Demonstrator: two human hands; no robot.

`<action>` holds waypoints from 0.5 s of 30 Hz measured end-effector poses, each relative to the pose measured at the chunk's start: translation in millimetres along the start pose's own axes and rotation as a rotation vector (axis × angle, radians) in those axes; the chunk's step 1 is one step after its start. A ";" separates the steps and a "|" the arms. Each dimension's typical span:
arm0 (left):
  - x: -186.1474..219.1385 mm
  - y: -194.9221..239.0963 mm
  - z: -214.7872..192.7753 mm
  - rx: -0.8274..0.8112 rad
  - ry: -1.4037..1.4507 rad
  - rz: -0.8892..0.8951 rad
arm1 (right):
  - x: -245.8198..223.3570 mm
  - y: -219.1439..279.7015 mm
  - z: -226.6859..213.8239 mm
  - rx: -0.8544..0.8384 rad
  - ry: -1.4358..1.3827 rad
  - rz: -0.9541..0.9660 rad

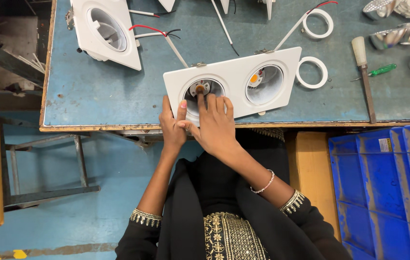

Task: The person assembles light fixtures by hand, inserting LED bulbs and plastic rings into a housing and placing the completed units into a blue crate.

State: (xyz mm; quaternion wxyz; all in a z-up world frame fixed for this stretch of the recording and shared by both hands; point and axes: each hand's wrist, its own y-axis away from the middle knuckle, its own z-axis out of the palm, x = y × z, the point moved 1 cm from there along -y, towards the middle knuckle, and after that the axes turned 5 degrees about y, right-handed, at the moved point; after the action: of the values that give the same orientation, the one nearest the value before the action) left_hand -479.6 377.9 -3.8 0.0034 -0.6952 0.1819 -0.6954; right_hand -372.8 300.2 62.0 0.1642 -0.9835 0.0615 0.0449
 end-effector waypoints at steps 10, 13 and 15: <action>-1.8 1.2 0.5 0.007 -0.005 0.018 | 5.5 7.4 9.6 -0.049 -0.047 -0.015; -3.0 0.8 1.4 0.013 0.002 0.040 | 10.4 9.3 10.4 0.013 -0.092 -0.080; -5.1 1.4 1.6 0.017 0.006 0.028 | 12.9 8.5 14.3 -0.052 -0.089 -0.114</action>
State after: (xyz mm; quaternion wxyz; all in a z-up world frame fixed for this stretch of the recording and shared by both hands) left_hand -478.2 377.5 -9.1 0.0187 -0.6904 0.1858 -0.6989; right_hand -362.2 295.5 44.4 0.1432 -0.9864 -0.0030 0.0807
